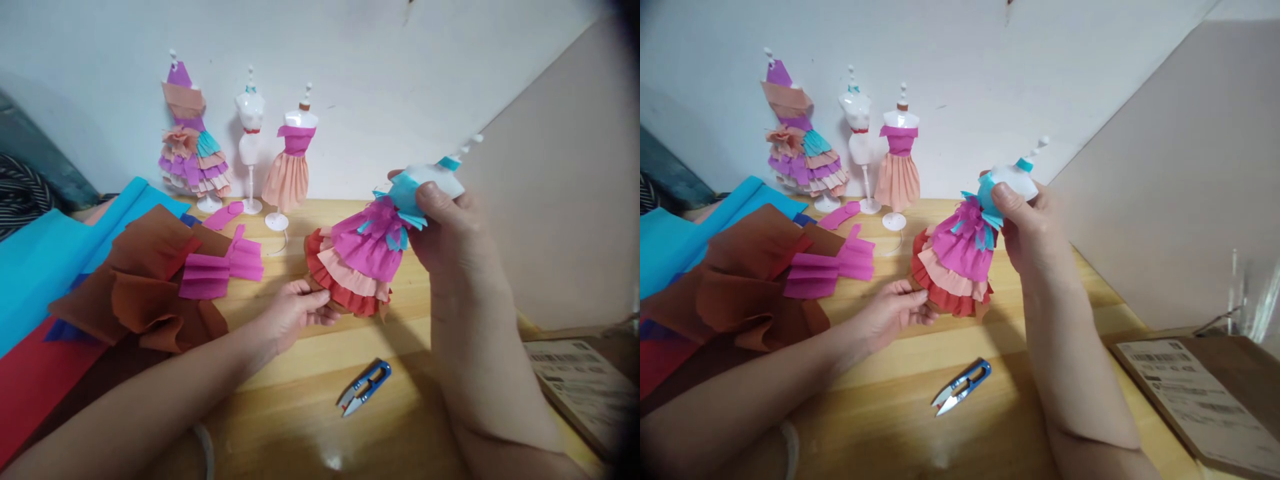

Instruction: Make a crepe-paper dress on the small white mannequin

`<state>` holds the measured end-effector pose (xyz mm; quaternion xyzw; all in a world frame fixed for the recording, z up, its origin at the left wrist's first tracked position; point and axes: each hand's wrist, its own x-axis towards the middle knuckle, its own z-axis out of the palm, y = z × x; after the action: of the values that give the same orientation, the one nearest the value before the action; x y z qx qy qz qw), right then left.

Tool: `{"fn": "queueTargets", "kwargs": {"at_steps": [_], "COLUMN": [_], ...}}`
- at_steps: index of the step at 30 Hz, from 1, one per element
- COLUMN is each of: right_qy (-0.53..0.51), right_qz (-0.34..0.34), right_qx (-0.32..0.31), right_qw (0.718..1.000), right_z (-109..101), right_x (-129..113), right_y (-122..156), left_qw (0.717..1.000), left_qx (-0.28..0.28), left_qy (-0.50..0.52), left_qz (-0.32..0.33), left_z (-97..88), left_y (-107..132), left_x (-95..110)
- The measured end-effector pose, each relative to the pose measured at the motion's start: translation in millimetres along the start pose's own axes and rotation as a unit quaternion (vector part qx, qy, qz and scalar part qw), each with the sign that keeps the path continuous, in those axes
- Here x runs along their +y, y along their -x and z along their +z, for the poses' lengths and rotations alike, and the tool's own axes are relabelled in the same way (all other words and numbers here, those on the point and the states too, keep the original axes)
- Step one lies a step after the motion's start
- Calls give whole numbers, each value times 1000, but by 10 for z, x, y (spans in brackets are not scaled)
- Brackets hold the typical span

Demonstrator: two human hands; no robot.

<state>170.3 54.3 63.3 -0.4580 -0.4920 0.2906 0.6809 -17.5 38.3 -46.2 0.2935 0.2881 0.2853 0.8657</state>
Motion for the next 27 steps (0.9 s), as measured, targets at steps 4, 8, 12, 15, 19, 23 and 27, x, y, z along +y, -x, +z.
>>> {"fn": "queueTargets", "kwargs": {"at_steps": [4, 8, 12, 15, 19, 23, 27], "right_qy": [-11, -9, -8, -13, -16, -20, -18], "right_qz": [9, -1, -1, 3, 7, 5, -1], "right_qx": [3, -3, -1, 5, 23, 26, 23], "right_qw": [1000, 1000, 1000, 1000, 1000, 999, 1000], "right_z": [1, -9, 13, 47, 83, 101, 100], "right_x": [-2, -18, -27, -21, -8, 2, 10], "right_y": [16, 32, 39, 46, 56, 61, 56], "left_qw": [1000, 998, 994, 995, 997, 998, 997], "left_qx": [8, 39, 57, 60, 58, 41, 68], "left_qy": [-20, 32, 81, 81, 50, 36, 26], "left_qz": [-16, -48, -41, -8, -4, -9, 6], "left_z": [2, 17, 34, 34, 15, 15, 71], "left_y": [-1, -2, -11, -18, -20, -4, 41], "left_x": [-19, 50, 105, 76, -19, -70, -78]}}
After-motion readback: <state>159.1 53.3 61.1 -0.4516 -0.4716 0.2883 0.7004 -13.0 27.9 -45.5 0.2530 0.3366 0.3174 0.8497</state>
